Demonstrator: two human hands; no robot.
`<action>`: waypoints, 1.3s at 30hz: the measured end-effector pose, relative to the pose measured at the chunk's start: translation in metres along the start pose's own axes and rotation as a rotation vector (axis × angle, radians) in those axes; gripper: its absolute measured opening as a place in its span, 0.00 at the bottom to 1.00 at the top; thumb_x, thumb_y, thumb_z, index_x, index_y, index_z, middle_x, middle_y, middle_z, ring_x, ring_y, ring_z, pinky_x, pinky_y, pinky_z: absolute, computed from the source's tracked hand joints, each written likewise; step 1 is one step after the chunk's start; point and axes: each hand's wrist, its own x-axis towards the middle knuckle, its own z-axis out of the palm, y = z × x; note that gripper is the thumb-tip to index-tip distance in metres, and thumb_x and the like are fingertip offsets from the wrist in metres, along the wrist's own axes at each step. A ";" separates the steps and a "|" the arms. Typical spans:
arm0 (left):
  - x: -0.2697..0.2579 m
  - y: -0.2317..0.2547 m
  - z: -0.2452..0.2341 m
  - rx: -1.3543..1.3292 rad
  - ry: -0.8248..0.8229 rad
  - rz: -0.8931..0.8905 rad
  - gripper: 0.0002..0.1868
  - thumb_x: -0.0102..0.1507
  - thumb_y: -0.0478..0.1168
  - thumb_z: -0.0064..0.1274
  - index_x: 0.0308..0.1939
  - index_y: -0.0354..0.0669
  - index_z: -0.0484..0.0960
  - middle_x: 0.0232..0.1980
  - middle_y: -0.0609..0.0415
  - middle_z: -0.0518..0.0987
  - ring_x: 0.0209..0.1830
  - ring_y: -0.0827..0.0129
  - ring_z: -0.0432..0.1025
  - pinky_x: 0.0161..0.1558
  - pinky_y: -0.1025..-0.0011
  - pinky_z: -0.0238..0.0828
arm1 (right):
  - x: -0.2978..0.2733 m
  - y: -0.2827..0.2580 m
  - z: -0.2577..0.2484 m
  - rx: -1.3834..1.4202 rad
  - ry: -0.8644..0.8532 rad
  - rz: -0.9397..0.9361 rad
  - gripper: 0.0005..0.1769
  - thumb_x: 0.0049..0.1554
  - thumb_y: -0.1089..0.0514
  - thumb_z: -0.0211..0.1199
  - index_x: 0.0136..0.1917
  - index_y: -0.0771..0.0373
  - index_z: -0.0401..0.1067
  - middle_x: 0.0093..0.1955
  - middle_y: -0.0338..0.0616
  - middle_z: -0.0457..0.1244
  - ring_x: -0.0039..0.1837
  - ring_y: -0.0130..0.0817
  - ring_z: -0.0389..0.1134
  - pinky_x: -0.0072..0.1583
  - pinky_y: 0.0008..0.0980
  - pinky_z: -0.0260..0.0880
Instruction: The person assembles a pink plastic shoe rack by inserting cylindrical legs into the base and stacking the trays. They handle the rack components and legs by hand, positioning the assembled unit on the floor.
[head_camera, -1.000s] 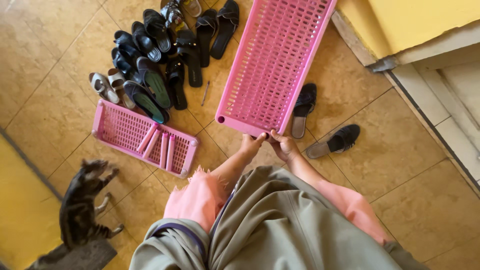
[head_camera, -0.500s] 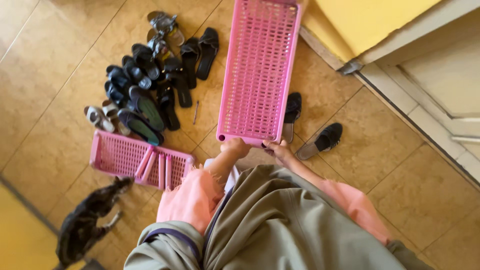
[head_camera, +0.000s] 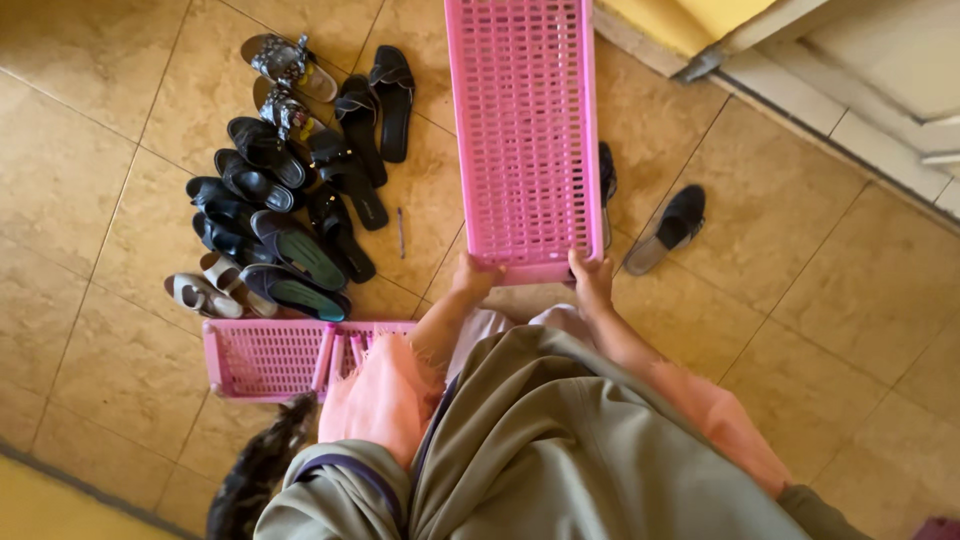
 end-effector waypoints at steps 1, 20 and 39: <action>0.005 -0.011 -0.001 -0.060 -0.100 -0.054 0.36 0.50 0.46 0.70 0.56 0.35 0.70 0.49 0.44 0.83 0.49 0.60 0.79 0.50 0.64 0.78 | 0.004 0.002 0.006 -0.160 0.126 -0.052 0.29 0.56 0.45 0.72 0.54 0.65 0.61 0.47 0.46 0.63 0.48 0.39 0.67 0.49 0.41 0.71; 0.022 -0.045 0.007 0.223 0.028 0.389 0.51 0.46 0.46 0.79 0.58 0.25 0.58 0.51 0.29 0.74 0.51 0.38 0.72 0.51 0.54 0.73 | 0.042 0.027 0.011 -0.786 0.401 -0.147 0.33 0.58 0.37 0.65 0.59 0.67 0.63 0.50 0.58 0.67 0.54 0.60 0.69 0.58 0.55 0.67; -0.001 0.040 0.013 0.363 0.336 -0.067 0.30 0.66 0.62 0.46 0.58 0.40 0.66 0.46 0.39 0.81 0.41 0.38 0.77 0.43 0.44 0.71 | 0.013 -0.014 0.059 -1.005 0.395 -0.379 0.46 0.58 0.42 0.67 0.75 0.68 0.49 0.72 0.70 0.51 0.72 0.67 0.54 0.67 0.58 0.61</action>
